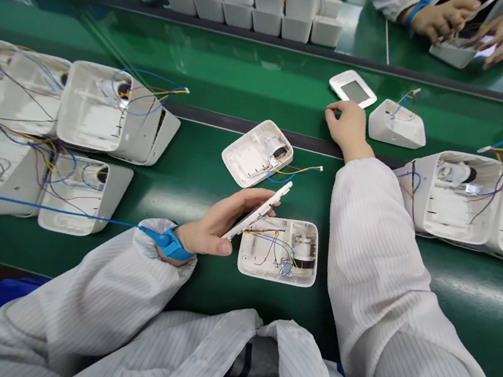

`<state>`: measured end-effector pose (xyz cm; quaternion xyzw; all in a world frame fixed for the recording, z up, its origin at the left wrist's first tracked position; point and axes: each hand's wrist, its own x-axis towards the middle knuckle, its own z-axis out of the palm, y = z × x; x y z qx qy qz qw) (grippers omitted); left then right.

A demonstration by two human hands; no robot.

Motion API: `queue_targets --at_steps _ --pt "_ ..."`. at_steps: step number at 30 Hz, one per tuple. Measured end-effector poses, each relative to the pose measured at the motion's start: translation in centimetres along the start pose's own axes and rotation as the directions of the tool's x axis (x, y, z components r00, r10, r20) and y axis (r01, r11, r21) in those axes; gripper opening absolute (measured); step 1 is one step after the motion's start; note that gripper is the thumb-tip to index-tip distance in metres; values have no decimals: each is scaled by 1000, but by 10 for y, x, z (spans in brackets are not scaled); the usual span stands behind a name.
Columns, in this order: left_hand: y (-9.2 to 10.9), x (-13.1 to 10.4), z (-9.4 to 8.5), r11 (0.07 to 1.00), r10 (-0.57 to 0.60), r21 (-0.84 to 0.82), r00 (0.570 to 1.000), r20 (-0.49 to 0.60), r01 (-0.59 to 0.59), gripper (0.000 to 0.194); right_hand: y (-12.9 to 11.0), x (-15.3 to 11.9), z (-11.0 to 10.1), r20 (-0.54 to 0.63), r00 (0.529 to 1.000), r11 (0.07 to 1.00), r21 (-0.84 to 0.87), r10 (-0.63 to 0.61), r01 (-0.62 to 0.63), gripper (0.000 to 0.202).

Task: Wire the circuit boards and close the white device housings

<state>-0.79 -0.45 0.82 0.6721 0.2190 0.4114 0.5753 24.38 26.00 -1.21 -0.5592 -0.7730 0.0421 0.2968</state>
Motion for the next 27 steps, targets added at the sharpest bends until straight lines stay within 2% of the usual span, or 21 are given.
queue_targets --at_steps 2,4,6,9,12,15,18,20,22,23,24,26,27 --pt "1 -3 4 992 28 125 1000 -12 -26 88 0 -1 0 3 1000 1000 25 -14 14 28" --pt "4 -8 12 939 64 340 998 -18 -54 90 0 -2 1 -3 1000 999 44 -16 16 29" --pt "7 -15 25 807 67 587 998 4 -56 96 -3 -3 0 -8 1000 998 60 -13 14 29" --pt "13 -22 46 573 -57 819 998 20 16 100 -10 -6 -1 14 1000 995 96 -13 11 28" --pt "19 -23 61 455 -169 885 985 -24 100 97 -19 -10 -4 45 999 979 205 -10 1 26" --pt "22 -18 66 455 -179 884 983 -32 111 88 -30 -20 -6 37 999 947 322 -22 9 27" --pt "19 -14 61 474 -85 876 995 -57 91 83 -44 -35 -6 15 999 913 407 -30 22 33" --pt "19 -12 51 436 30 897 995 -98 75 79 -55 -48 -7 29 999 878 478 -36 18 42" --pt "22 -9 34 353 149 932 977 -150 89 76 -67 -61 -11 142 988 787 615 -57 -43 57" --pt "25 -6 25 307 196 945 965 -176 110 76 -73 -66 -14 263 960 692 711 -97 -125 65" --pt "29 -3 15 266 227 955 955 -192 128 77 -79 -70 -19 384 908 591 776 -166 -220 71" --pt "37 3 -4 214 249 966 949 -195 142 79 -90 -75 -32 557 756 446 805 -342 -391 75" --pt "41 6 -12 202 241 971 954 -179 131 80 -95 -77 -39 596 689 439 793 -412 -424 72"
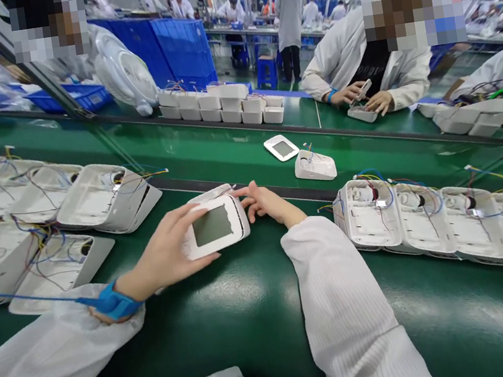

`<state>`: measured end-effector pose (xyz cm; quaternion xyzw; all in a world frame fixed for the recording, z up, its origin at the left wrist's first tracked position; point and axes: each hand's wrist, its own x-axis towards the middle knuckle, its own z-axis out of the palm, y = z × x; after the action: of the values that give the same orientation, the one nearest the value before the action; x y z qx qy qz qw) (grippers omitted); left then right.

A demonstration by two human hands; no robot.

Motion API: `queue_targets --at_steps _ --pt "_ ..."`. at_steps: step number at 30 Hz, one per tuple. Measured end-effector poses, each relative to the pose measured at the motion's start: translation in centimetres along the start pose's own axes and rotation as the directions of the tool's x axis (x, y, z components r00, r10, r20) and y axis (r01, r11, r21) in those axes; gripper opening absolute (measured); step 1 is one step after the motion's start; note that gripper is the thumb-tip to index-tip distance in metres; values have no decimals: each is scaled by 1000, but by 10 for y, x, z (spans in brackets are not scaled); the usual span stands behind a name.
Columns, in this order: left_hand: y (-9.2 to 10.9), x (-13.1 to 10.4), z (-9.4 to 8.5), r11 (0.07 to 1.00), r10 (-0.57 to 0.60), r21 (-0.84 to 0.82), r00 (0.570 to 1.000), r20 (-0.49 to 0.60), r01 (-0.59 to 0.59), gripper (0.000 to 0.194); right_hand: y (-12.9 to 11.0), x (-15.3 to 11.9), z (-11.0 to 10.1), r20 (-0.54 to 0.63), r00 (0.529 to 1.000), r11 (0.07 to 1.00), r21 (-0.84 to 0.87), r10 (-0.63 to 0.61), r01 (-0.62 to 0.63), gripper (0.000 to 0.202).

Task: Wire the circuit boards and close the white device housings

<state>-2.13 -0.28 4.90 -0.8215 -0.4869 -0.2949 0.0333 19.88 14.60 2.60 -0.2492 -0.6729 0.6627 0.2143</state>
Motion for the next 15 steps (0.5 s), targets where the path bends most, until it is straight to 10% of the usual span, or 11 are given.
queue_targets --at_steps 4,9,12,15 --pt "-20 10 -5 994 95 -64 992 85 -90 81 -19 -7 8 105 994 997 -80 29 -21 56" --pt "-54 5 18 975 -21 -221 987 -160 -15 72 -6 -2 -1 -251 968 996 91 8 16 39" --pt "-73 3 37 973 -225 -57 973 -44 222 58 3 2 -17 -558 830 965 218 2 145 36" --pt "-78 4 48 962 -273 54 954 123 268 51 -2 3 -38 -853 521 918 178 -36 355 35"
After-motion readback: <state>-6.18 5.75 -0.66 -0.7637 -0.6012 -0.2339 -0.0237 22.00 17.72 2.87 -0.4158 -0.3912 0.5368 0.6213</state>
